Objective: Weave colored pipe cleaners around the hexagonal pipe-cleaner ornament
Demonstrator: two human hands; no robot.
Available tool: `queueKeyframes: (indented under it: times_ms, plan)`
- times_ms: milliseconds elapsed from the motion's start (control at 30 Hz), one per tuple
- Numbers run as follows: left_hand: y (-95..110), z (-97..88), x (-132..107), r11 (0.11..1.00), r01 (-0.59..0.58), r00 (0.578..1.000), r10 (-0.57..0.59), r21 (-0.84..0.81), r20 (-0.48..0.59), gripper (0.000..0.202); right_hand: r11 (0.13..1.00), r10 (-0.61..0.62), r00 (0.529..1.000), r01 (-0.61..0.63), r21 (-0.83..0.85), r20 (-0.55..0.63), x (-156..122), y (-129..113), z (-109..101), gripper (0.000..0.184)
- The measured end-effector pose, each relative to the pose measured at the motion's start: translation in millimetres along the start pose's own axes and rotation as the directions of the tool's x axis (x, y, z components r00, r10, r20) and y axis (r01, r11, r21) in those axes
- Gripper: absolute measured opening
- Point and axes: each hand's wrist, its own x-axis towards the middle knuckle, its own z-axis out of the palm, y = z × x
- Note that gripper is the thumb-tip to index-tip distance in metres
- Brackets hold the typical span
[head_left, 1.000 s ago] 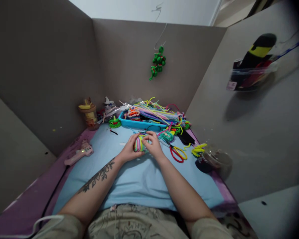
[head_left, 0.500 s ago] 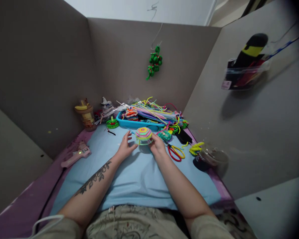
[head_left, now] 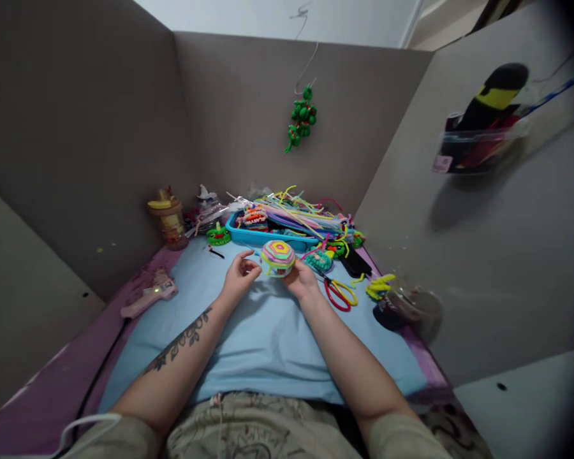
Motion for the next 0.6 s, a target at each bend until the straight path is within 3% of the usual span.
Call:
queueKeyframes:
  times_ms: [200,400,600]
  plan:
    - [-6,-4.8,0,0.985,-0.053,0.996,0.064,0.164,-0.067,0.048,1.0,0.03,0.999,-0.029,0.007,-0.013,0,2,1,0.005]
    - [-1,-2.4,1,0.999,-0.04,0.997,0.042,-0.035,0.071,0.061,0.997,0.065,0.997,-0.067,0.044,0.045,-11,2,10,0.008]
    - [0,-1.7,1,0.993,-0.028,0.988,0.046,-0.118,0.15,0.062,0.996,0.07,0.99,-0.063,-0.056,0.123,-14,-1,13,0.013]
